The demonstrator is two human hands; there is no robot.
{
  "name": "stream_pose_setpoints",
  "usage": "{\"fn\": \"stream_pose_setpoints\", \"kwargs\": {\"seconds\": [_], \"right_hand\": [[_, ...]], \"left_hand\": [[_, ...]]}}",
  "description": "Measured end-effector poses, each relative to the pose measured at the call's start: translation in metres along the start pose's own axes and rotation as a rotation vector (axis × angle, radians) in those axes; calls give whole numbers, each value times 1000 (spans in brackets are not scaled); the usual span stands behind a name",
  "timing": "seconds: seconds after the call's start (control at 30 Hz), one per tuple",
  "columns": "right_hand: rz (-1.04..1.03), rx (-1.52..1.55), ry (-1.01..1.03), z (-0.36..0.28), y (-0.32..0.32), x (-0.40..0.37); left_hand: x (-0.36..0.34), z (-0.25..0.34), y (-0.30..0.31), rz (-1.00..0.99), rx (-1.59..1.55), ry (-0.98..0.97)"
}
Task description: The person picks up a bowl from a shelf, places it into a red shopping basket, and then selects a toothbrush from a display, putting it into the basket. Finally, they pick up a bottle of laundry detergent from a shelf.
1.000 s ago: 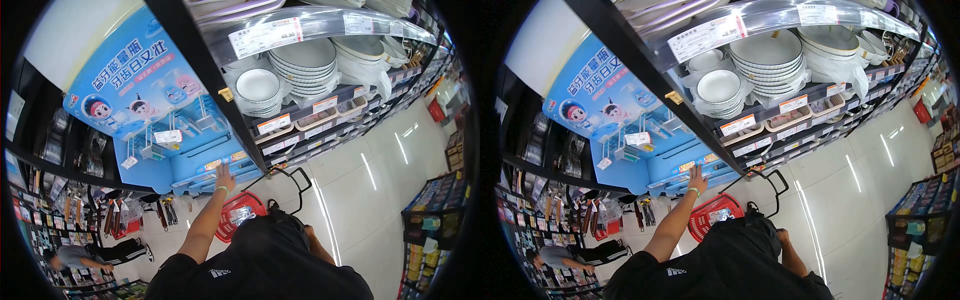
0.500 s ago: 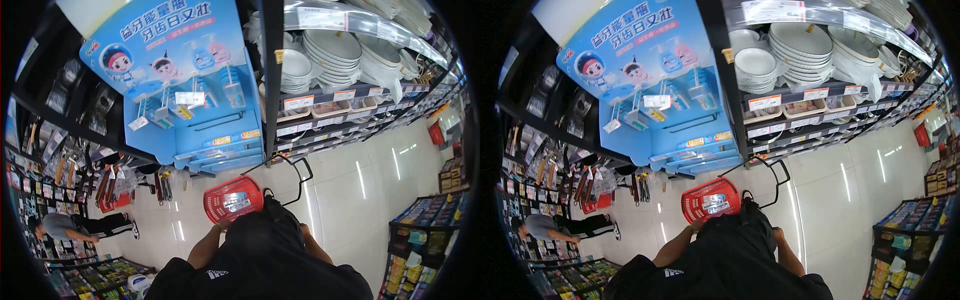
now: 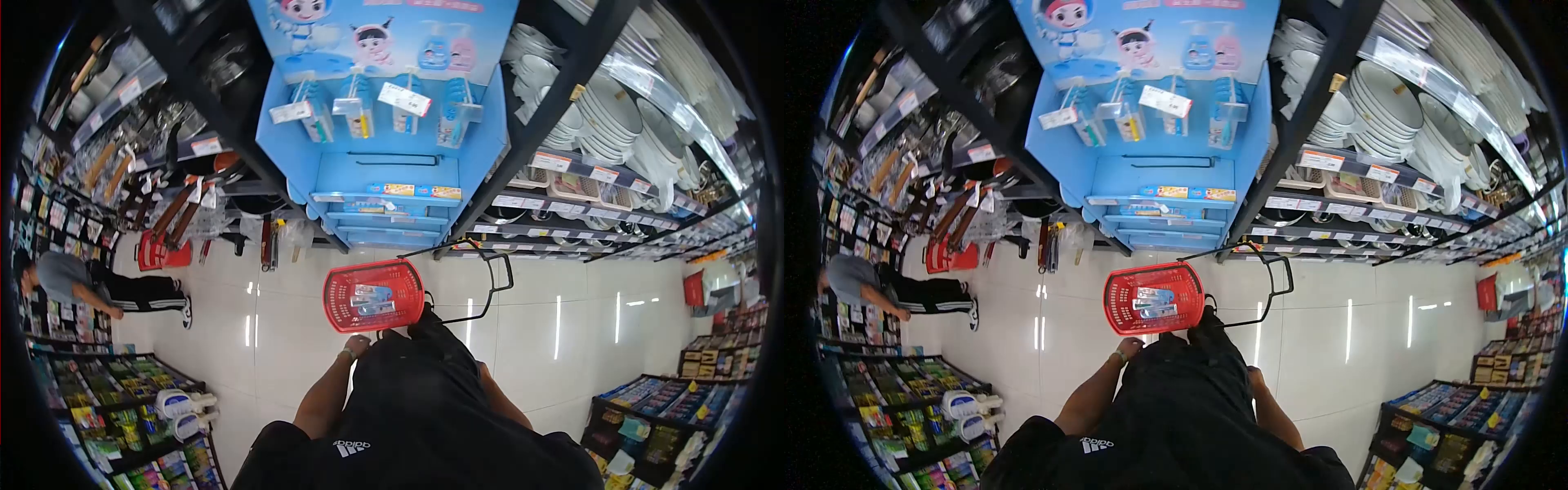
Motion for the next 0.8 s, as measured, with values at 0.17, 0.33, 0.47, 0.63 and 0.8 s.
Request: {"fn": "stream_pose_setpoints", "kwargs": {"seconds": [0.17, 0.33, 0.47, 0.63, 0.8], "right_hand": [[-6, -189, 170, -23, -16, -24], [-182, -213, 63, -7, -33, -20], [-342, -235, -10, -3, -49, -24], [-331, -554, 8, -12, -56, -20], [-384, -327, -86, -46, -69, -41]], "left_hand": [[12, -16, -17, 106, -359, 77], [-34, -70, -19, 131, -438, 244], [-105, -121, -28, 179, -904, 548], [-199, -181, -50, 209, -910, 831], [-224, -258, -115, -81, -776, 870]]}}
Point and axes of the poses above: each hand's wrist, its own x-axis towards the middle knuckle, its own y-axis out of the back of the hand, z = x × y, the point moved 9 cm from there along x, towards the middle knuckle, and after that the axes turned 15 degrees about -x, right-handed, at the moved point
